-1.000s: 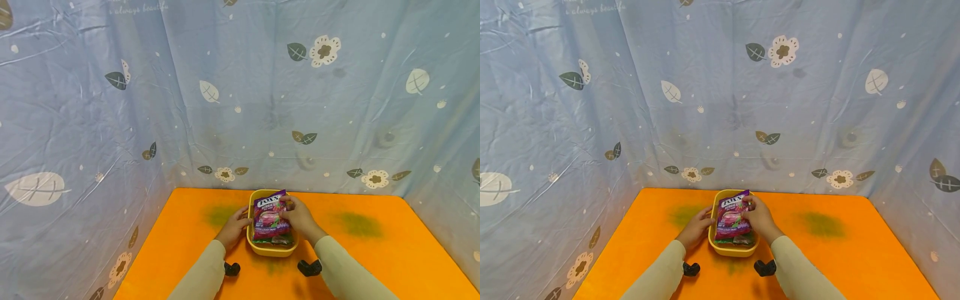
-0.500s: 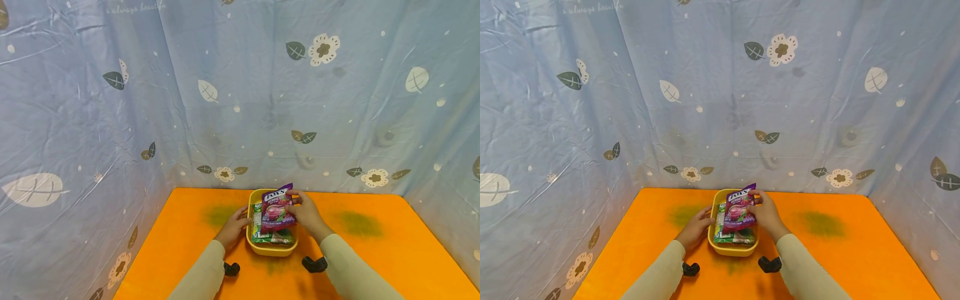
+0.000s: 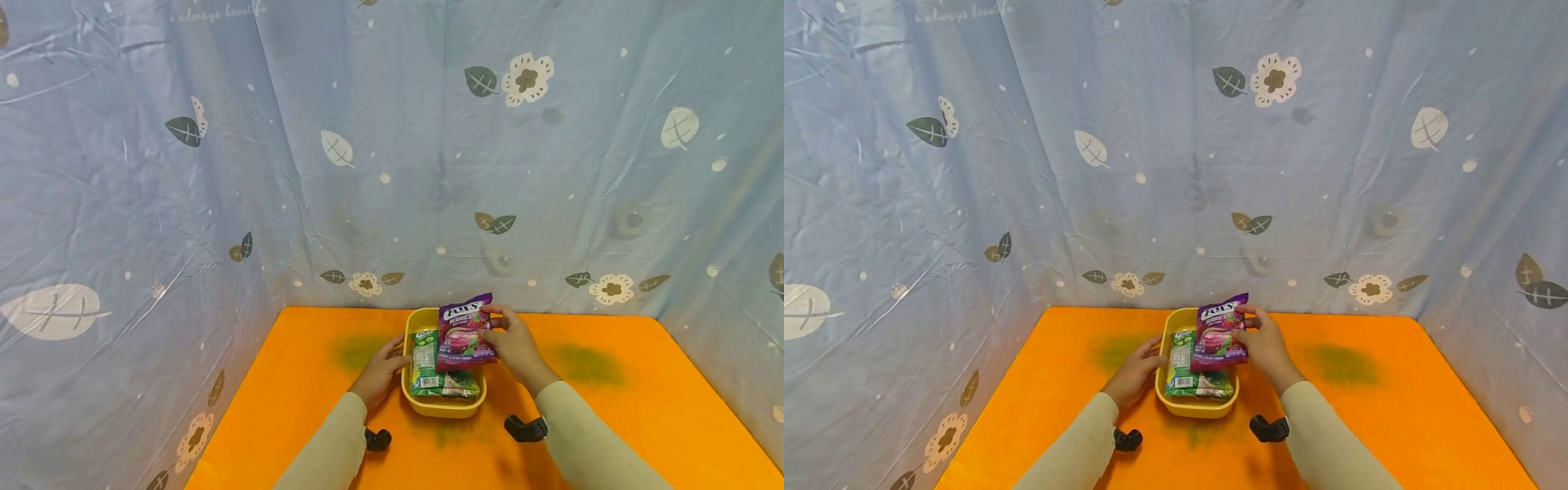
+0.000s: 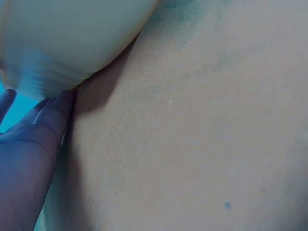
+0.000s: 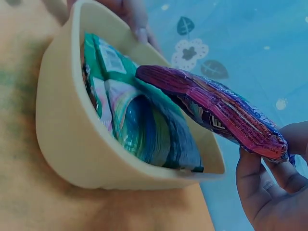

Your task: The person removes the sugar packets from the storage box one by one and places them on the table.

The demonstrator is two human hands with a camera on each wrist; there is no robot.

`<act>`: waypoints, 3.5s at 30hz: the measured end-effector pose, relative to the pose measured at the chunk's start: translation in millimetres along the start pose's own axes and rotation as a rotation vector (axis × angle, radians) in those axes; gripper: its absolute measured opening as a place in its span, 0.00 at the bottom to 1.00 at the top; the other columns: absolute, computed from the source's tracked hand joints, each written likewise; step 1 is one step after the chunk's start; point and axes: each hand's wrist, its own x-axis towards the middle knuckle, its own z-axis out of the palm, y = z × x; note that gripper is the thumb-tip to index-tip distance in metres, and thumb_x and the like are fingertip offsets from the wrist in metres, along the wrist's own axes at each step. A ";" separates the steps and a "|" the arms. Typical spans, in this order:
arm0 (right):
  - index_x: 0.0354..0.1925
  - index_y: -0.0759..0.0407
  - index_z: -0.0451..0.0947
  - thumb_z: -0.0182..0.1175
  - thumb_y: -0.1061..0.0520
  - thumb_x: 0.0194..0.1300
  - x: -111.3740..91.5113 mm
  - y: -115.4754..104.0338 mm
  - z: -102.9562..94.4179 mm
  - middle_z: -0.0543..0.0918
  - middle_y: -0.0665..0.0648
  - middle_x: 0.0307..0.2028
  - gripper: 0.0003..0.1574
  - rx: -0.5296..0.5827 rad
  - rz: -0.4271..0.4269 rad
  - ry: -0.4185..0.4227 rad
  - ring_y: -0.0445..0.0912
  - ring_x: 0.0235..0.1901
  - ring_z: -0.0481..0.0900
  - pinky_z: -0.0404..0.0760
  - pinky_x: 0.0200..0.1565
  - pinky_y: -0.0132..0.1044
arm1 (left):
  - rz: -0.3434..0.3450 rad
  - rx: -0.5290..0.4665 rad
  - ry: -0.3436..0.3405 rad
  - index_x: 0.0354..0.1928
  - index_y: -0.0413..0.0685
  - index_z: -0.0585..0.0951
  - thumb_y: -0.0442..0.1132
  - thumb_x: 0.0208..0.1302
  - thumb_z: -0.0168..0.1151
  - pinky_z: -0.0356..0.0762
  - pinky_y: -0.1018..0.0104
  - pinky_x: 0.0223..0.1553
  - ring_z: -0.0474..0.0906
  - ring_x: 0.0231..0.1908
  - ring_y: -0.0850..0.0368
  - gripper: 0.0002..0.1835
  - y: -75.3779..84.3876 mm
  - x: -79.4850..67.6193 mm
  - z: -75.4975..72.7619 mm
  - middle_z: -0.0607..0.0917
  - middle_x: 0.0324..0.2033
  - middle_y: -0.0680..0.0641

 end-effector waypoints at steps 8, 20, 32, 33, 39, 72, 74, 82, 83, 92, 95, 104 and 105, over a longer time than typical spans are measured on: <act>0.78 0.59 0.67 0.62 0.66 0.81 0.7 3.1 -14.2 0.74 0.70 0.61 0.33 0.017 0.002 0.015 0.57 0.48 0.84 0.91 0.44 0.40 | -0.010 -0.015 -0.001 0.86 0.46 0.62 0.37 0.82 0.61 0.80 0.50 0.65 0.80 0.64 0.44 0.36 -1.2 -0.7 -0.8 0.73 0.75 0.37; 0.82 0.58 0.63 0.61 0.63 0.82 4.8 5.6 -43.2 0.69 0.70 0.66 0.37 0.015 -0.019 0.028 0.51 0.46 0.82 0.89 0.41 0.36 | -0.008 -0.035 0.002 0.86 0.44 0.61 0.36 0.82 0.61 0.79 0.48 0.65 0.80 0.64 0.43 0.36 -2.4 1.4 -2.4 0.71 0.76 0.35; 0.83 0.56 0.62 0.61 0.59 0.83 8.8 20.9 -68.9 0.72 0.68 0.66 0.37 -0.024 -0.008 0.056 0.49 0.46 0.83 0.89 0.44 0.36 | -0.012 -0.042 -0.010 0.86 0.48 0.61 0.38 0.82 0.61 0.79 0.49 0.66 0.78 0.66 0.43 0.36 -3.9 2.8 -5.3 0.71 0.76 0.38; 0.83 0.56 0.61 0.61 0.59 0.84 8.8 22.2 -70.9 0.72 0.68 0.66 0.38 -0.025 -0.006 0.055 0.49 0.46 0.83 0.89 0.43 0.36 | -0.007 -0.043 -0.012 0.86 0.47 0.61 0.38 0.83 0.61 0.79 0.49 0.66 0.78 0.66 0.43 0.36 -4.6 3.3 -5.5 0.71 0.76 0.37; 0.83 0.56 0.60 0.62 0.57 0.83 7.5 28.3 -83.1 0.72 0.67 0.66 0.39 -0.012 0.015 0.055 0.46 0.44 0.83 0.88 0.43 0.34 | 0.007 -0.052 -0.012 0.86 0.47 0.61 0.37 0.83 0.61 0.78 0.49 0.66 0.78 0.67 0.43 0.36 -6.2 3.5 -5.7 0.71 0.76 0.37; 0.81 0.64 0.60 0.61 0.61 0.83 12.3 79.3 -94.6 0.71 0.77 0.66 0.37 -0.186 0.059 -0.008 0.62 0.54 0.81 0.89 0.47 0.37 | -0.002 -0.050 -0.018 0.87 0.48 0.62 0.38 0.84 0.61 0.80 0.49 0.65 0.79 0.65 0.42 0.35 -8.6 1.3 -6.6 0.72 0.75 0.37; 0.80 0.64 0.60 0.61 0.62 0.83 13.5 80.4 -94.6 0.71 0.77 0.65 0.36 -0.201 0.059 -0.003 0.65 0.56 0.79 0.89 0.47 0.36 | -0.007 -0.052 -0.016 0.86 0.50 0.62 0.39 0.84 0.61 0.80 0.50 0.65 0.79 0.65 0.43 0.35 -8.7 2.3 -6.7 0.72 0.75 0.38; 0.77 0.68 0.62 0.60 0.68 0.81 18.3 88.8 -96.8 0.74 0.76 0.58 0.33 -0.268 0.060 0.022 0.64 0.52 0.77 0.86 0.43 0.31 | -0.001 -0.053 -0.012 0.86 0.49 0.62 0.39 0.84 0.61 0.80 0.50 0.65 0.79 0.65 0.42 0.35 -8.5 3.9 -6.9 0.72 0.76 0.38; 0.77 0.68 0.62 0.60 0.68 0.81 18.8 90.4 -97.0 0.74 0.75 0.57 0.33 -0.273 0.062 0.021 0.64 0.51 0.77 0.86 0.43 0.31 | -0.003 -0.055 -0.010 0.86 0.49 0.63 0.39 0.84 0.61 0.80 0.50 0.65 0.79 0.65 0.42 0.35 -8.6 4.0 -7.0 0.72 0.76 0.38; 0.76 0.70 0.62 0.60 0.69 0.81 19.2 91.5 -96.9 0.75 0.73 0.53 0.32 -0.290 0.064 0.027 0.60 0.47 0.77 0.83 0.39 0.29 | 0.003 -0.046 -0.012 0.86 0.50 0.63 0.39 0.83 0.62 0.79 0.50 0.65 0.78 0.67 0.42 0.35 -9.9 5.2 -7.9 0.72 0.76 0.38; 0.75 0.71 0.62 0.61 0.68 0.80 18.8 90.7 -97.6 0.75 0.75 0.54 0.32 -0.297 0.071 0.030 0.61 0.48 0.77 0.83 0.40 0.28 | 0.003 -0.043 -0.013 0.86 0.51 0.63 0.39 0.83 0.62 0.79 0.50 0.66 0.77 0.67 0.42 0.35 -10.0 5.2 -7.8 0.72 0.76 0.38; 0.75 0.73 0.63 0.62 0.67 0.80 16.5 92.0 -105.1 0.72 0.81 0.63 0.32 -0.326 0.064 0.039 0.71 0.58 0.76 0.89 0.49 0.41 | 0.008 -0.051 -0.013 0.86 0.48 0.62 0.39 0.83 0.61 0.79 0.50 0.65 0.78 0.66 0.42 0.36 -9.5 3.9 -7.1 0.71 0.76 0.37; 0.75 0.73 0.63 0.62 0.67 0.80 15.9 92.3 -106.2 0.72 0.82 0.63 0.32 -0.321 0.059 0.040 0.72 0.58 0.77 0.89 0.49 0.41 | 0.009 -0.053 -0.015 0.86 0.48 0.62 0.39 0.83 0.61 0.80 0.50 0.65 0.78 0.66 0.42 0.36 -9.7 4.1 -7.4 0.71 0.76 0.37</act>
